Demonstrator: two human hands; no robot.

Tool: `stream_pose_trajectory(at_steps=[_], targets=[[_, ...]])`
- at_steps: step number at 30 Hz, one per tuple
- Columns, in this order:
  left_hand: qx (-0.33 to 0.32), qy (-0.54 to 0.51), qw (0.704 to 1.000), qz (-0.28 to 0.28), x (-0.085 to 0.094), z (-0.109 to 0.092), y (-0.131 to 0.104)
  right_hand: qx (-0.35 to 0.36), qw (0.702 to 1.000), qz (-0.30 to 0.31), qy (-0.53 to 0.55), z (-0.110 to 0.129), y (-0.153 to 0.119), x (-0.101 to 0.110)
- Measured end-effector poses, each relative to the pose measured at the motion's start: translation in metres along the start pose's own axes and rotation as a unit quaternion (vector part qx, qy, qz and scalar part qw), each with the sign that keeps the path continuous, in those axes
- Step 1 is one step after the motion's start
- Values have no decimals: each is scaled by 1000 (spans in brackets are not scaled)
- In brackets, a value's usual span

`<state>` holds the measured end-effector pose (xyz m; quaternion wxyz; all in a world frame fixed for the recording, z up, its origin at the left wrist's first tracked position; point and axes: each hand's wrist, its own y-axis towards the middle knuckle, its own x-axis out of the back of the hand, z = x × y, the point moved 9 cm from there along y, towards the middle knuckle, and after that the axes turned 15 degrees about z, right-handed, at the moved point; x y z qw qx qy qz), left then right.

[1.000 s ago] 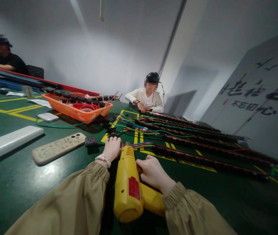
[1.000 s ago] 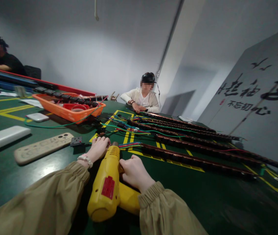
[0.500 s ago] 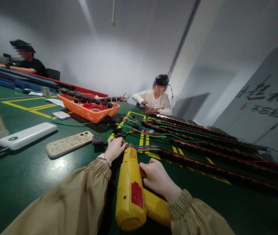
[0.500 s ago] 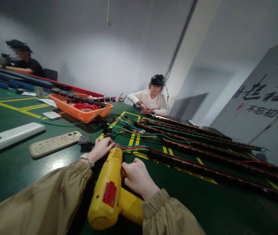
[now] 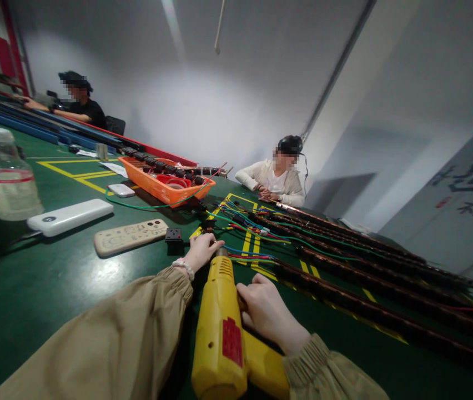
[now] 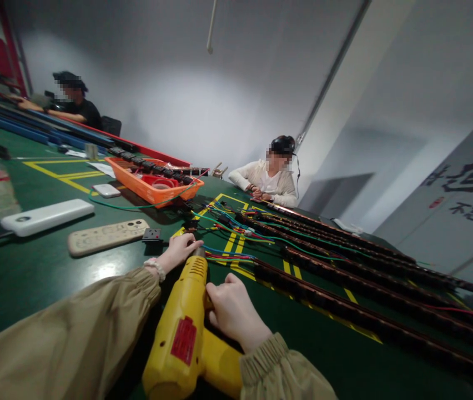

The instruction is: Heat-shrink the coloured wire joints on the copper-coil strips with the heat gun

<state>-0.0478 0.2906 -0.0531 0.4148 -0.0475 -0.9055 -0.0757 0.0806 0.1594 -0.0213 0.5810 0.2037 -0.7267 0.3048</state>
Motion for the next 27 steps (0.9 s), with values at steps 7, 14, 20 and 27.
stream_pose_trajectory(at_steps=[7, 14, 20, 27], targets=[[-30, -7, 999, -26, 9, -11, -6, 18, 999, -30, -22, -13, 9, 1], [-95, -73, 986, -116, 24, -17, -12, 39, 996, -69, -32, -12, 4, 3], [-126, -131, 974, -138, 27, -14, -15, 33, 998, -59, -15, -13, 2, 5], [-93, -136, 979, -117, 23, -10, -18, 13, 999, -41, 3, -24, -6, 2]])
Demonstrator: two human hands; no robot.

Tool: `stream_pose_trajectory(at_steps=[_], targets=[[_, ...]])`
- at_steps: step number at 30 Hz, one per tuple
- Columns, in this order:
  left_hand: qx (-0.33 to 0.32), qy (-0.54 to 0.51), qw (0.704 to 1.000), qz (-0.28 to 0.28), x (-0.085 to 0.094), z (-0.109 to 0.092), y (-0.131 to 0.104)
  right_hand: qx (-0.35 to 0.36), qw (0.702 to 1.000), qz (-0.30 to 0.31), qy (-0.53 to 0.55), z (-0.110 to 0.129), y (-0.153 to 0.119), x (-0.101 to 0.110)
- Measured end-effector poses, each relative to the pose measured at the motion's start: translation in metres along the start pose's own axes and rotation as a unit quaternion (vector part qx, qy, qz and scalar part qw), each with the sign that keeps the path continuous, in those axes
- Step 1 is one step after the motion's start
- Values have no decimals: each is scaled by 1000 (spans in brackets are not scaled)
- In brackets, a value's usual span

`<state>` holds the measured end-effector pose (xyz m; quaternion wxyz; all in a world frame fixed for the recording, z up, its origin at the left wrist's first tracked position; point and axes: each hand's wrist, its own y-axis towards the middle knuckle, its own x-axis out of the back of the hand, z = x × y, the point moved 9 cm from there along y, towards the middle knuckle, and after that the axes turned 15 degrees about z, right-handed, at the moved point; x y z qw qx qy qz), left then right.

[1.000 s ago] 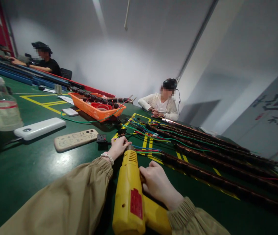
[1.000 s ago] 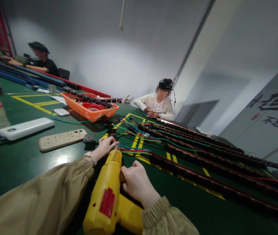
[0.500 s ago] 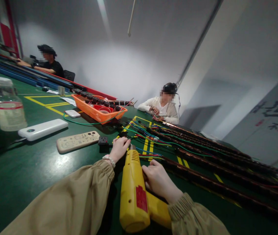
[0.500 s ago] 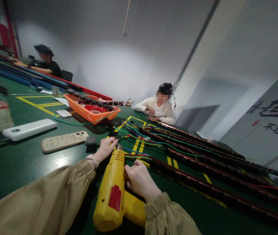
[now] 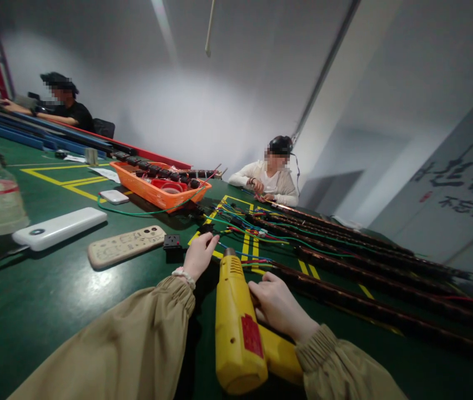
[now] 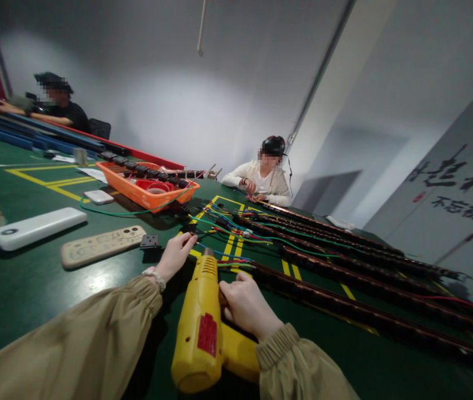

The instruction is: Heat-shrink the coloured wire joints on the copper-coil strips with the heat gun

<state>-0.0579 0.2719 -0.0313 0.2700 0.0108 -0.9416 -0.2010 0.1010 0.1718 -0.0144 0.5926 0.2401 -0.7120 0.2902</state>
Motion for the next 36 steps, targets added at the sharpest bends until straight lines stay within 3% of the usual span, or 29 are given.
stream_pose_trajectory(at_steps=[7, 21, 26, 32, 36], targets=[[62, 33, 997, 26, 1, 0, -4, -19, 1000, -10, 15, -17, -17, -6], [39, 49, 998, 20, 4, -2, -6, -101, 995, 6, 20, -47, -62, -8], [36, 52, 998, 28, 2, -3, -6, -139, 989, 27, 40, -52, -63, -9], [28, 49, 997, 43, -2, -2, -3, -222, 965, 105, 93, -62, -58, -23], [42, 42, 997, 58, -5, 3, -1, -216, 966, 107, 92, -54, -50, -21]])
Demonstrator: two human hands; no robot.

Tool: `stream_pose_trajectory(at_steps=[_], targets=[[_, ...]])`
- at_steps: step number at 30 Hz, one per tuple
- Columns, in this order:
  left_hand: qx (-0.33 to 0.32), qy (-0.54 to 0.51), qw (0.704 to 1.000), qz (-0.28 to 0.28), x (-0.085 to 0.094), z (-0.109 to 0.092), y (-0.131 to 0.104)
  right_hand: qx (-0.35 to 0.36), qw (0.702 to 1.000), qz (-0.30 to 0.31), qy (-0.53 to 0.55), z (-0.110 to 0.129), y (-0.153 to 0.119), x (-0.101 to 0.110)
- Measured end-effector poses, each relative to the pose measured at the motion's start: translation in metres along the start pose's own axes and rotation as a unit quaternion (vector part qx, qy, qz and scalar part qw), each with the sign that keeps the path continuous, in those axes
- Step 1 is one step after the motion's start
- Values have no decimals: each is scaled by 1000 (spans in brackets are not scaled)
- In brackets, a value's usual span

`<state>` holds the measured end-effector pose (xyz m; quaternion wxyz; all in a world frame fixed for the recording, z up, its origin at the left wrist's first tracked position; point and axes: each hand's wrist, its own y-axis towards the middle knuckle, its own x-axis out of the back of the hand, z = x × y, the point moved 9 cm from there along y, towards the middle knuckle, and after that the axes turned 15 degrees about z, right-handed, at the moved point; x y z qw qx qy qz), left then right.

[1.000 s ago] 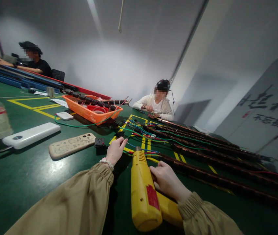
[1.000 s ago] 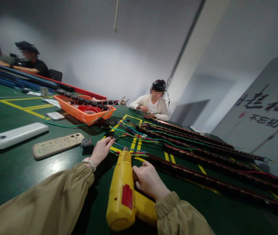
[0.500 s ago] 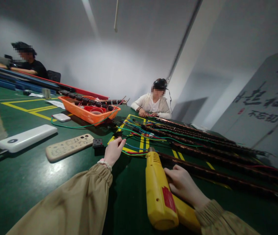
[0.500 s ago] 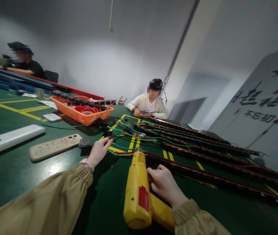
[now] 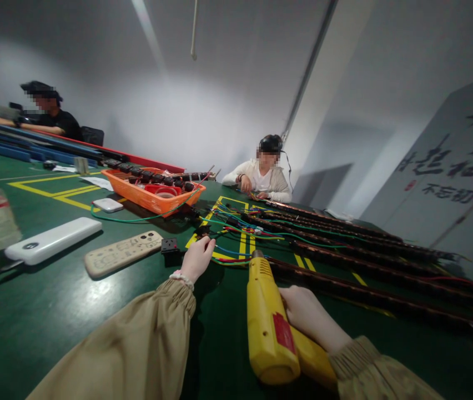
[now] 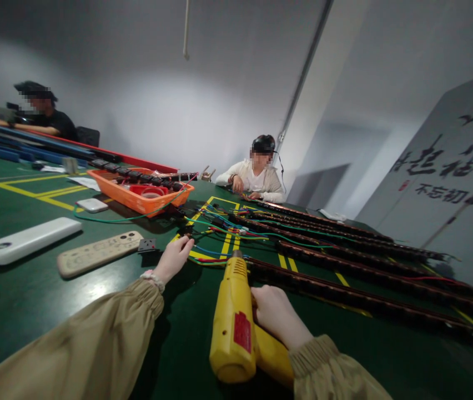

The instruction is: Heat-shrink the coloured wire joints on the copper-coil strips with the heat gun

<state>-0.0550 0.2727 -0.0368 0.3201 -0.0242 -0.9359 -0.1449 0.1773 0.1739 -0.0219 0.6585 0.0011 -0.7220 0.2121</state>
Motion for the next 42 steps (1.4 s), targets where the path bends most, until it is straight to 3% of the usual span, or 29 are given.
stream_pose_trajectory(at_steps=[6, 23, 28, 34, 42], targets=[[5, -1, 1000, 4, -2, 4, 1, 36, 997, -18, -64, 31, 10, 7], [1, 31, 999, 17, -4, 8, 4, 105, 988, -53, -101, 95, 32, 19], [9, 23, 999, 24, -5, 10, 4, 116, 985, -70, -103, 100, 35, 20], [62, 6, 998, 27, -3, 18, 2, 128, 982, -72, -118, 105, 29, 20], [3, -1, 1000, 9, -3, 19, 7, 130, 983, -62, -116, 105, 27, 19]])
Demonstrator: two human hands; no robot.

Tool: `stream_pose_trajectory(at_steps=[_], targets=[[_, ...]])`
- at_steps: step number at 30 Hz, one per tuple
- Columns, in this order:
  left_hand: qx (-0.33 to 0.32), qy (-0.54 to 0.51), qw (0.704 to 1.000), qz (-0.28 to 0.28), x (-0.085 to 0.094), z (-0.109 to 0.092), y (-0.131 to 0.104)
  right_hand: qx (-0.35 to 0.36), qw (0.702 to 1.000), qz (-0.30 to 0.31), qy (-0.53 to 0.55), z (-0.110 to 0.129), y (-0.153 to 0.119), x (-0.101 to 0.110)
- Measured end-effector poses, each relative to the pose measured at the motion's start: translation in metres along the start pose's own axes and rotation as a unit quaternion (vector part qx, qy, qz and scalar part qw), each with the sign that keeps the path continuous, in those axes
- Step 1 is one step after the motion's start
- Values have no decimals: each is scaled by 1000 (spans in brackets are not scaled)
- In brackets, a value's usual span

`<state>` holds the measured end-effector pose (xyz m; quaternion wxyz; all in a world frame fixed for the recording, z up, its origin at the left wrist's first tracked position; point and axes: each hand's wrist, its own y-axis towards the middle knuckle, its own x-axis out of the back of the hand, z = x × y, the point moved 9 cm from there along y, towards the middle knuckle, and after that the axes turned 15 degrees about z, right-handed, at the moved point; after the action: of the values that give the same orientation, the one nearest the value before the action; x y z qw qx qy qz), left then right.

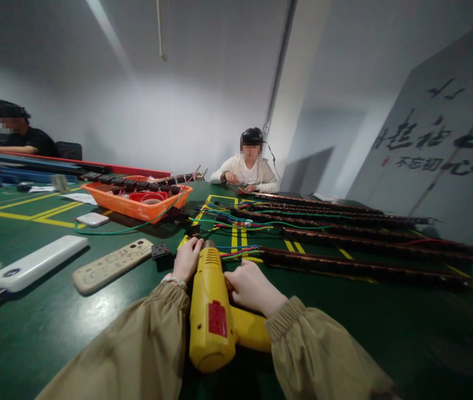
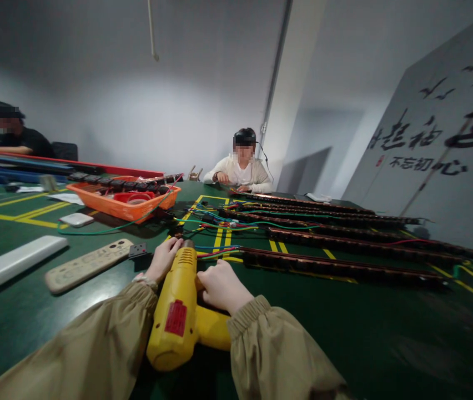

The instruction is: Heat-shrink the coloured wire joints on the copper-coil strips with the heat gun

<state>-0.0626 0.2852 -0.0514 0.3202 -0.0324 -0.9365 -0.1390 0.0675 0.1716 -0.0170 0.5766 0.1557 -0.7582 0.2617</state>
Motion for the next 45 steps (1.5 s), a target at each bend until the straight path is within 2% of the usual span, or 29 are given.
stream_pose_trajectory(at_steps=[6, 10, 25, 31, 36, 40, 45], targets=[[-10, -6, 1000, -19, 3, -2, -4, 4, 1000, -2, 19, -11, -5, -10], [0, -45, 999, -2, -2, 1, -4, 2, 1000, 0, 30, -24, -14, -15], [-12, -68, 998, 0, 0, -2, -6, -105, 992, 22, 63, -89, -61, -36], [12, -56, 998, 0, -2, 3, -3, -100, 993, 21, 65, -90, -60, -36], [38, -43, 997, 41, -10, 6, 1, -106, 993, 23, 56, -88, -61, -32], [38, 12, 999, 24, -6, 2, 0, -106, 993, 27, 46, -83, -58, -30], [35, 14, 999, 21, -6, 1, -1, -81, 996, 23, 41, -68, -43, -28]])
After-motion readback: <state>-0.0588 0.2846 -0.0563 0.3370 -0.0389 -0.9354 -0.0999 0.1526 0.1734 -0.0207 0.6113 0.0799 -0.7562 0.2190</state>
